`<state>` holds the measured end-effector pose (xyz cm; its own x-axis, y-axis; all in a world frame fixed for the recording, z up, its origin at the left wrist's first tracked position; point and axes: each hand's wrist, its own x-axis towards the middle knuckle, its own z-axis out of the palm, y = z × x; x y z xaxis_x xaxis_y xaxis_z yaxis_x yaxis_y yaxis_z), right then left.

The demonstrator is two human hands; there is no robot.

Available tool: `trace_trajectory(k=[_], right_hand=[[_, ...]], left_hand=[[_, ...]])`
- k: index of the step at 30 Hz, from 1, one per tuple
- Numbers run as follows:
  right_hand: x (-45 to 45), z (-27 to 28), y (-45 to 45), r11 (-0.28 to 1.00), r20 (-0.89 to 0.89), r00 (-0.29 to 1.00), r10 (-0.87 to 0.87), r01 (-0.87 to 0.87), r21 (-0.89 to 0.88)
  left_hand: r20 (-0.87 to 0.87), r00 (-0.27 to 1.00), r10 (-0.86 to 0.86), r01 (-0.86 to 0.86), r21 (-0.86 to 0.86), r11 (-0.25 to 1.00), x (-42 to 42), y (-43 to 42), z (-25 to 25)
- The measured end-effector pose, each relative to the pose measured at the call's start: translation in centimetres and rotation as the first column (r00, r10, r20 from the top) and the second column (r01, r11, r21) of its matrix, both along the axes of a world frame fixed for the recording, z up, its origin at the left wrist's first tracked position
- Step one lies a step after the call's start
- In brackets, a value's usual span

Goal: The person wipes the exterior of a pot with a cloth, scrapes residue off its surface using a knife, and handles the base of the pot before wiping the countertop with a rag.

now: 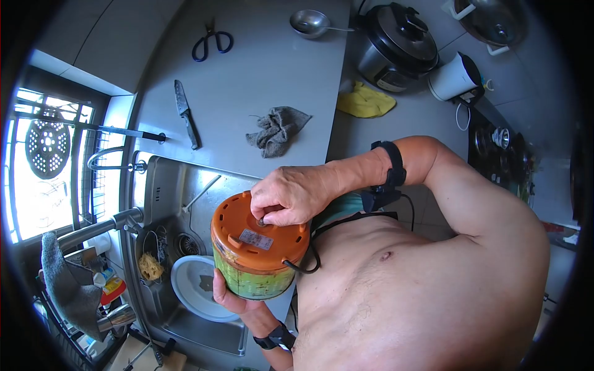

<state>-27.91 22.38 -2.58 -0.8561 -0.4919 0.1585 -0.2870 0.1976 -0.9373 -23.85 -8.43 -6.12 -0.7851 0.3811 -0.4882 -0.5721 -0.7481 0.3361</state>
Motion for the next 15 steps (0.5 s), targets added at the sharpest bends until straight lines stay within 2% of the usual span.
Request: trace_trajectory(k=[11,15], right_hand=[[0.11,-0.97,-0.25,0.997,-0.046,0.999,-0.008,0.011,0.073],[0.15,-0.48,-0.22,0.996,0.096,0.995,0.002,-0.011,0.087]], left_hand=[[-0.049,0.998,-0.041,0.040,-0.014,0.999,-0.34,0.56,0.58],[-0.060,0.997,-0.045,0.044,-0.017,0.999,-0.37,0.48,0.47]])
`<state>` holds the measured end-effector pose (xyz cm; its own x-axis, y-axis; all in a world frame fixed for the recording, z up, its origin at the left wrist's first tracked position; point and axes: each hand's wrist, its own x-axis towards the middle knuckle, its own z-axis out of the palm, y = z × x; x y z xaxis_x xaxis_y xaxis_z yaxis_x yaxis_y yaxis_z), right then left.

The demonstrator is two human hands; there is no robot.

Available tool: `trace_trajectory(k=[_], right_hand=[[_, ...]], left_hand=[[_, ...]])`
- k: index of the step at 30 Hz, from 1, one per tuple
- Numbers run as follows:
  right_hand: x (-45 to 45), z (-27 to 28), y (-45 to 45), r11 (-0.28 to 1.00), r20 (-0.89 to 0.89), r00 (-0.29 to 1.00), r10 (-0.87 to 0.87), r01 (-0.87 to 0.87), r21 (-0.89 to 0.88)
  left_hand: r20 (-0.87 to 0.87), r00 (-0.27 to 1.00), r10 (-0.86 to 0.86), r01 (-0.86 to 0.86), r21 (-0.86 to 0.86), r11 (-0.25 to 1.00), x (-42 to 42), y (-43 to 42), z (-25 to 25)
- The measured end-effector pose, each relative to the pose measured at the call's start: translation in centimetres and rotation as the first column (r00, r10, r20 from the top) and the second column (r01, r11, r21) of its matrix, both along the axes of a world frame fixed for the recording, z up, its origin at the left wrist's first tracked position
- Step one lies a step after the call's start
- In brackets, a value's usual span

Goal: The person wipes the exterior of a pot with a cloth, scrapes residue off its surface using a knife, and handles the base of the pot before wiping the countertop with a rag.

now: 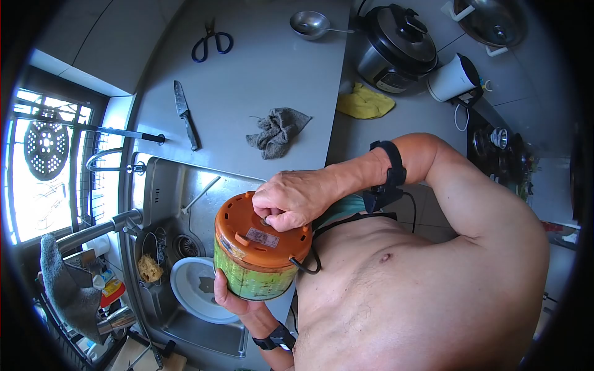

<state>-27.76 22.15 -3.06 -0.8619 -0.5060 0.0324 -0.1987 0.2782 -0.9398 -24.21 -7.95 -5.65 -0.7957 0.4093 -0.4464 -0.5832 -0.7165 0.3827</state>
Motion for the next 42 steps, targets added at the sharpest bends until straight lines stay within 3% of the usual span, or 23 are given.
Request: trace_trajectory(k=[5,8,14,20,26,29,32,35,38,41,42], right_hand=[[0.0,1.3,0.5,0.992,0.131,0.991,0.019,-0.003,-0.123],[-0.2,0.7,0.8,0.996,-0.102,0.994,0.029,-0.037,-0.080],[-0.7,0.3,1.2,0.993,-0.209,0.974,0.089,-0.103,-0.058],[-0.1,0.8,0.7,0.999,-0.065,0.997,0.037,-0.035,0.018],[0.8,2.2,0.0,0.990,0.216,0.968,-0.125,0.108,0.087],[0.7,1.6,-0.3,0.983,0.305,0.942,-0.139,0.094,0.156],[-0.1,1.8,-0.1,0.976,0.553,0.828,-0.096,-0.031,0.215],[-0.1,2.9,0.5,0.984,0.470,0.879,-0.076,-0.010,0.177],[-0.1,3.0,1.3,0.999,0.091,0.995,-0.032,0.032,0.002],[-0.3,2.4,1.8,0.995,-0.010,0.999,0.048,-0.049,-0.088],[-0.3,2.6,1.9,0.997,0.037,0.998,0.042,-0.040,-0.068]], left_hand=[[-0.011,1.000,-0.013,0.013,0.017,1.000,0.0,-0.4,-0.3],[-0.010,1.000,-0.011,0.012,0.013,1.000,0.2,-0.4,-0.3],[-0.011,1.000,-0.002,0.002,-0.012,1.000,0.0,0.1,0.1],[0.000,1.000,0.001,-0.001,-0.081,0.997,0.1,0.3,0.5],[-0.006,1.000,-0.014,0.014,-0.137,0.990,0.1,0.5,0.9],[0.008,1.000,0.021,-0.019,-0.191,0.981,0.2,0.5,1.1],[-0.010,1.000,0.008,-0.010,-0.219,0.976,0.2,0.2,0.9],[-0.033,0.999,-0.020,0.012,-0.211,0.978,0.1,-0.6,0.4],[-0.042,0.999,0.006,-0.013,-0.173,0.985,0.2,-0.6,0.5],[-0.016,0.999,0.036,-0.038,-0.161,0.986,0.1,0.0,1.1],[-0.012,0.999,0.034,-0.035,-0.149,0.988,0.0,0.0,1.1]])
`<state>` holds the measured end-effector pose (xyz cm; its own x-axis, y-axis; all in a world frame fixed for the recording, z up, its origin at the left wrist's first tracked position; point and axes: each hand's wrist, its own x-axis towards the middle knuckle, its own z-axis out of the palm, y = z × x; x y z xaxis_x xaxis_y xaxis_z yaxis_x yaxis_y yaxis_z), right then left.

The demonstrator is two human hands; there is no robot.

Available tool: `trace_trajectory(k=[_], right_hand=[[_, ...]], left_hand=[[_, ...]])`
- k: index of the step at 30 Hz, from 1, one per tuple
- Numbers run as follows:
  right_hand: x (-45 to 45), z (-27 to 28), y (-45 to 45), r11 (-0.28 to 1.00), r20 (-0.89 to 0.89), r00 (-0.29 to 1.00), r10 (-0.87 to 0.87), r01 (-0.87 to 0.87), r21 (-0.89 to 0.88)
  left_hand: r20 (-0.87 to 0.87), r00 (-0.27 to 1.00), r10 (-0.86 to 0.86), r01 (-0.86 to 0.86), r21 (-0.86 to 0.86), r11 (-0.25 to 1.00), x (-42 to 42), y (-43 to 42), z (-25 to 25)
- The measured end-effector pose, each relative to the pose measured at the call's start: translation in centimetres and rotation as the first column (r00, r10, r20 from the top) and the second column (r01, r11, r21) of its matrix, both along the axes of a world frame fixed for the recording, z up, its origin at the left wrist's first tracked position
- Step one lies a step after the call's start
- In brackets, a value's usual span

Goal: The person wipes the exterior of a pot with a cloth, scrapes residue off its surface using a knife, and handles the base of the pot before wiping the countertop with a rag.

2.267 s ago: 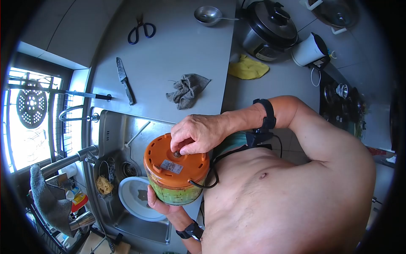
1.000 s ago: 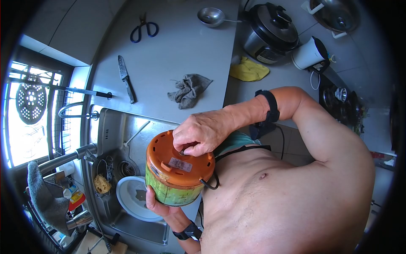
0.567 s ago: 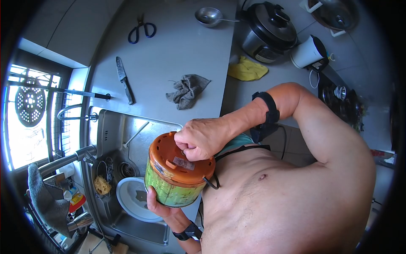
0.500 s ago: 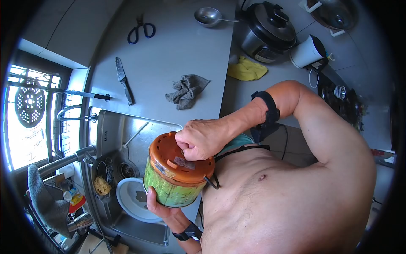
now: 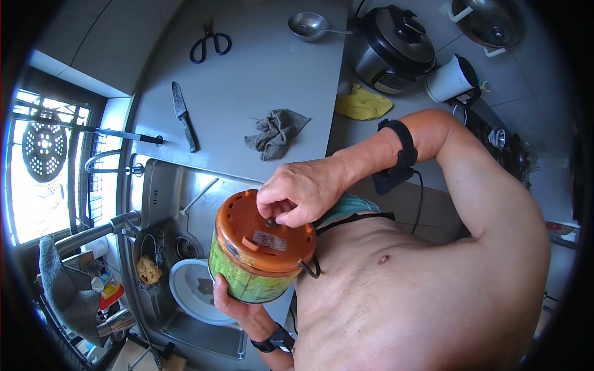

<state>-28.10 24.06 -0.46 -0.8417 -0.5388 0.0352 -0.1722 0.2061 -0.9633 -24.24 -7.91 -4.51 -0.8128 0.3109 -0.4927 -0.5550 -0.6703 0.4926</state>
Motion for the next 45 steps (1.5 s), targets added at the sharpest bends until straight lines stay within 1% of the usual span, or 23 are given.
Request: trace_trajectory(k=[2,5,8,11,14,17,23,26,29,32,35,38,41,44,45], right_hand=[[0.1,0.5,0.3,0.999,0.092,0.996,-0.017,0.013,0.048],[0.3,0.4,0.0,0.992,0.295,0.950,-0.101,0.073,0.105],[0.0,1.4,-0.2,0.994,0.450,0.887,-0.107,0.079,0.079],[-0.1,1.2,-0.4,0.992,0.424,0.899,-0.111,0.077,0.096],[-0.2,0.8,-0.6,0.990,0.294,0.949,-0.117,0.087,0.113],[-0.3,0.9,-0.7,0.983,0.234,0.965,-0.118,0.081,0.163],[-0.5,0.8,-0.7,0.981,0.152,0.986,-0.069,0.039,0.190],[-0.4,0.2,-0.6,0.993,0.047,0.997,-0.066,0.061,0.098],[-0.1,-0.7,-0.8,0.997,0.091,0.993,-0.079,0.080,-0.010],[0.0,-0.2,-0.5,0.999,0.102,0.993,-0.051,0.051,0.011],[0.0,0.7,-0.5,0.988,0.320,0.935,-0.152,0.138,0.066],[-0.4,1.0,-0.3,0.972,0.424,0.888,-0.181,0.096,0.214],[-0.4,0.5,-0.5,0.983,0.342,0.930,-0.133,0.081,0.163],[-0.4,0.7,-0.7,0.987,0.335,0.936,-0.111,0.063,0.151],[-0.4,0.6,-0.7,0.989,0.300,0.947,-0.113,0.077,0.130]], left_hand=[[-0.008,1.000,-0.024,0.024,0.024,0.999,-0.1,0.1,-0.2],[-0.033,0.998,-0.060,0.062,0.049,0.997,-0.2,-0.1,-0.5],[-0.040,0.997,-0.065,0.068,0.067,0.995,-0.3,-0.3,-0.5],[-0.025,0.997,-0.067,0.069,0.086,0.994,-0.4,-0.1,-0.4],[-0.002,0.998,-0.059,0.059,0.094,0.994,-0.3,0.2,-0.4],[-0.007,0.998,-0.056,0.057,0.115,0.992,-0.3,0.1,-0.9],[0.009,0.999,-0.045,0.043,0.141,0.989,-0.3,0.4,-1.0],[0.021,0.999,-0.046,0.042,0.165,0.985,-0.3,0.4,-1.1],[0.007,0.999,-0.053,0.051,0.176,0.983,-0.4,0.3,-1.4],[-0.012,0.998,-0.055,0.056,0.173,0.983,-0.3,0.2,-1.4],[-0.012,0.998,-0.055,0.056,0.202,0.978,-0.4,0.4,-1.4],[-0.011,0.999,-0.046,0.047,0.204,0.978,-0.3,0.3,-1.7],[-0.006,0.999,-0.048,0.048,0.191,0.980,-0.2,0.4,-1.6],[-0.003,0.999,-0.050,0.050,0.176,0.983,-0.2,0.5,-1.4],[-0.008,0.999,-0.047,0.048,0.168,0.985,-0.2,0.5,-1.3]])
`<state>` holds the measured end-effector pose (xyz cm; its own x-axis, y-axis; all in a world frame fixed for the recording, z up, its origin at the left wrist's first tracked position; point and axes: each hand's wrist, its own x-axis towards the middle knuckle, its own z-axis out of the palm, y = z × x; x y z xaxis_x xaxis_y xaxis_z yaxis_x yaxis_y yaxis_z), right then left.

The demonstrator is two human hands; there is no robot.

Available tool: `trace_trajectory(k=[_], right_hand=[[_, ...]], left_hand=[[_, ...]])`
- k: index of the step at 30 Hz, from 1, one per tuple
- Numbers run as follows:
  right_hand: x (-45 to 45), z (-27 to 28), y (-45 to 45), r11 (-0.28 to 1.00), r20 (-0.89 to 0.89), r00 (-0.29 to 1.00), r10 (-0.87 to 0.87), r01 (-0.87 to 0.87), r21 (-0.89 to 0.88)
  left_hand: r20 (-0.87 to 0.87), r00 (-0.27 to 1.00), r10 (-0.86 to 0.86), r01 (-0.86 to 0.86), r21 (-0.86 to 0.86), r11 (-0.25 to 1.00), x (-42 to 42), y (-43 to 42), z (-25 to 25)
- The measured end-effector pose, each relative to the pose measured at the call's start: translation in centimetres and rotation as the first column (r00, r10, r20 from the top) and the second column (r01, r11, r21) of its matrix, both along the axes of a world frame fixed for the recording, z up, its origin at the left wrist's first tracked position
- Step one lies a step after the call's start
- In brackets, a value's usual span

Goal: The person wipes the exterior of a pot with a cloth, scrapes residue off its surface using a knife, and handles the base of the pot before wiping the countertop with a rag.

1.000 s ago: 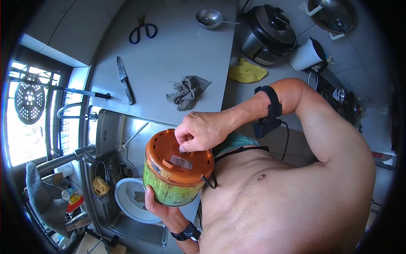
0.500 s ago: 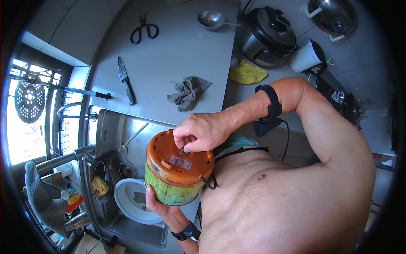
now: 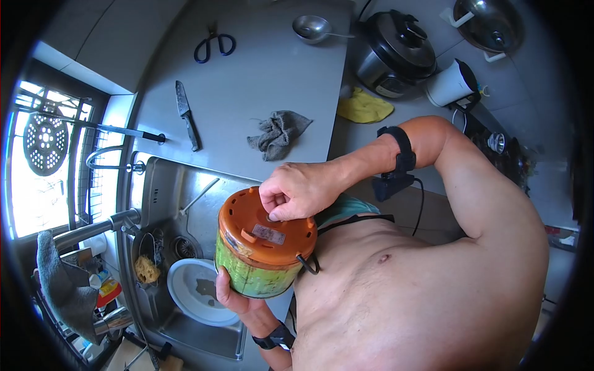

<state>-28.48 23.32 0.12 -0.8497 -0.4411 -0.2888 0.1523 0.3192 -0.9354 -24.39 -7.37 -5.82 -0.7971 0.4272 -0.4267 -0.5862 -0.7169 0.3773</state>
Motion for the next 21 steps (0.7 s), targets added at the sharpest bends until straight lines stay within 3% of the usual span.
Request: trace_trajectory(k=[5,8,11,21], right_hand=[[0.4,-1.4,-0.2,0.995,-0.116,0.993,-0.034,0.023,-0.099],[0.3,-0.3,-0.2,0.996,0.030,0.996,-0.088,0.088,0.010],[-0.3,-0.5,-0.2,0.995,0.076,0.997,-0.033,0.026,0.094],[-0.4,-0.9,-0.6,0.999,-0.062,0.997,-0.040,0.040,-0.007]], left_hand=[[0.034,0.999,0.016,-0.016,-0.018,1.000,-0.1,0.5,0.4],[0.032,0.999,0.035,-0.034,-0.030,0.999,-0.2,0.4,0.2],[0.044,0.998,0.040,-0.038,-0.052,0.998,-0.4,0.4,-0.2],[0.084,0.996,0.030,-0.029,-0.016,0.999,-0.8,0.4,-0.4]])
